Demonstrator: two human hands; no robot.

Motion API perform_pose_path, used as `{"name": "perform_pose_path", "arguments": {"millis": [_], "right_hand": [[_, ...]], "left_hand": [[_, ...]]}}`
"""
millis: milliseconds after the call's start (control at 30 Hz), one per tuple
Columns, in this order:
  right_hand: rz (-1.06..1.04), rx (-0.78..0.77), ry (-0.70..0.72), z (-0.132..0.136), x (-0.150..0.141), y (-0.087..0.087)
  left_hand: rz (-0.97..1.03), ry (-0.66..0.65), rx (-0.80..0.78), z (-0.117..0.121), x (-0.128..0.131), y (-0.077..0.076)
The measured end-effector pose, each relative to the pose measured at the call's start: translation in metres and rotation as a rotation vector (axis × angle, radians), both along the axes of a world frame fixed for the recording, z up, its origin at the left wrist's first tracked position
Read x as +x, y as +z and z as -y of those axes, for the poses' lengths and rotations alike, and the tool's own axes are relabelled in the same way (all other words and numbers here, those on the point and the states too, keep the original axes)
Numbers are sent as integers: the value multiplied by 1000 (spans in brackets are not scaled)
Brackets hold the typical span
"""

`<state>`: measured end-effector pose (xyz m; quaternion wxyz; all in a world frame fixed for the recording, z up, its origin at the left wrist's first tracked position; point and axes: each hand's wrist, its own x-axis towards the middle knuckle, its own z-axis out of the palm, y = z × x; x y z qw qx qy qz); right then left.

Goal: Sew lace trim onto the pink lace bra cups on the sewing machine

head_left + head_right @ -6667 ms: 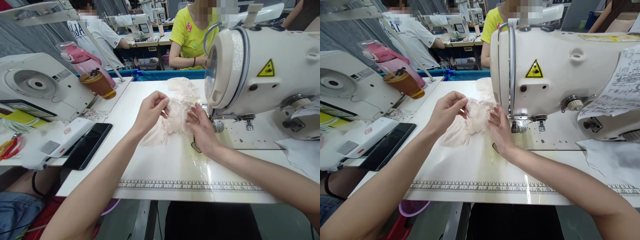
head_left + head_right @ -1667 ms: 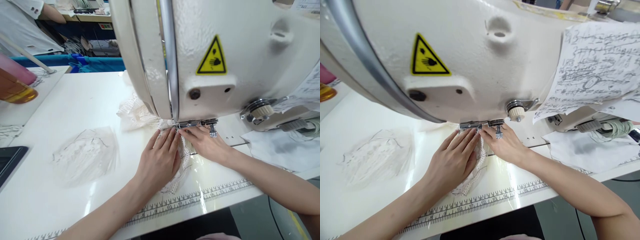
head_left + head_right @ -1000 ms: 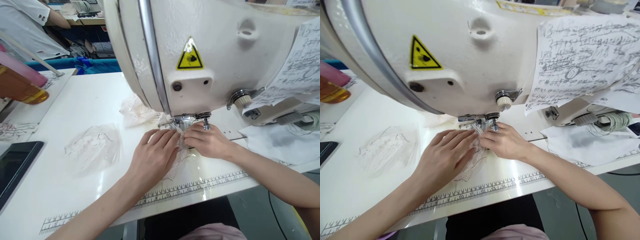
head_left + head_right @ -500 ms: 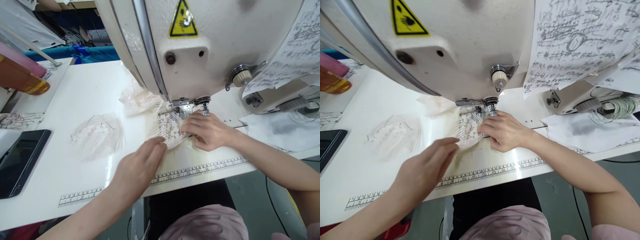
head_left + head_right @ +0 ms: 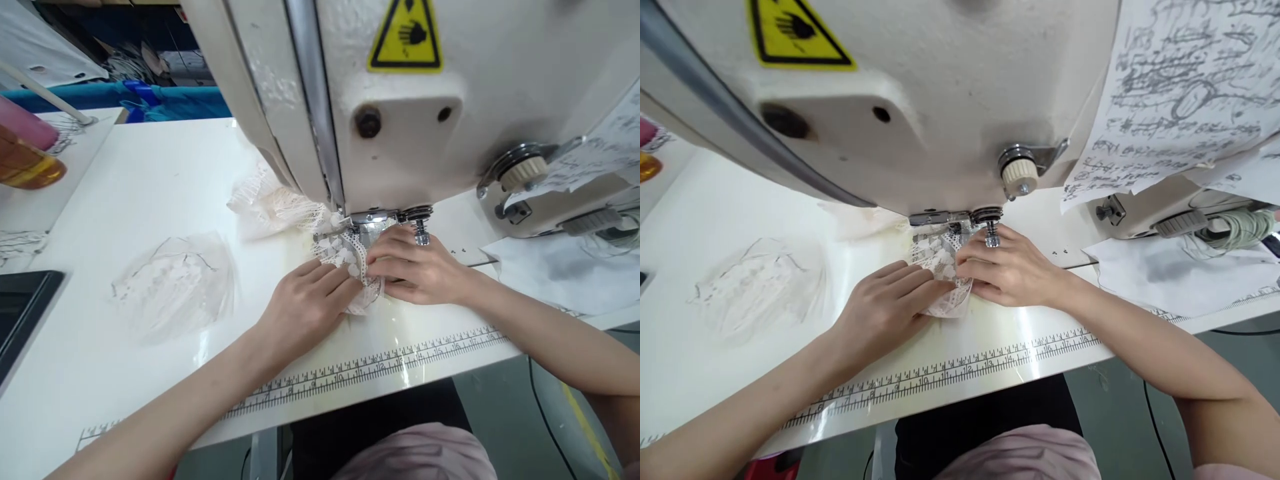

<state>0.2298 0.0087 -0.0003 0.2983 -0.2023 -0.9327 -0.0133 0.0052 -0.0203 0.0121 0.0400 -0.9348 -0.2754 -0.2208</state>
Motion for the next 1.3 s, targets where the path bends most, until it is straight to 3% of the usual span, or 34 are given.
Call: {"name": "perform_pose_path", "arguments": {"millis": [133, 367, 600, 900, 1300], "right_hand": [[24, -7, 22, 0, -2, -2], [-92, -49, 89, 1, -5, 1], [-108, -70, 58, 3, -7, 0], [59, -91, -24, 3, -4, -7], [-46, 81, -137, -1, -3, 1]], "left_hand": [[64, 28, 25, 3, -4, -2], [-2, 22, 178, 2, -5, 0], [-2, 22, 12, 5, -4, -5], [16, 77, -38, 5, -2, -5], [64, 70, -66, 3, 4, -11]]}}
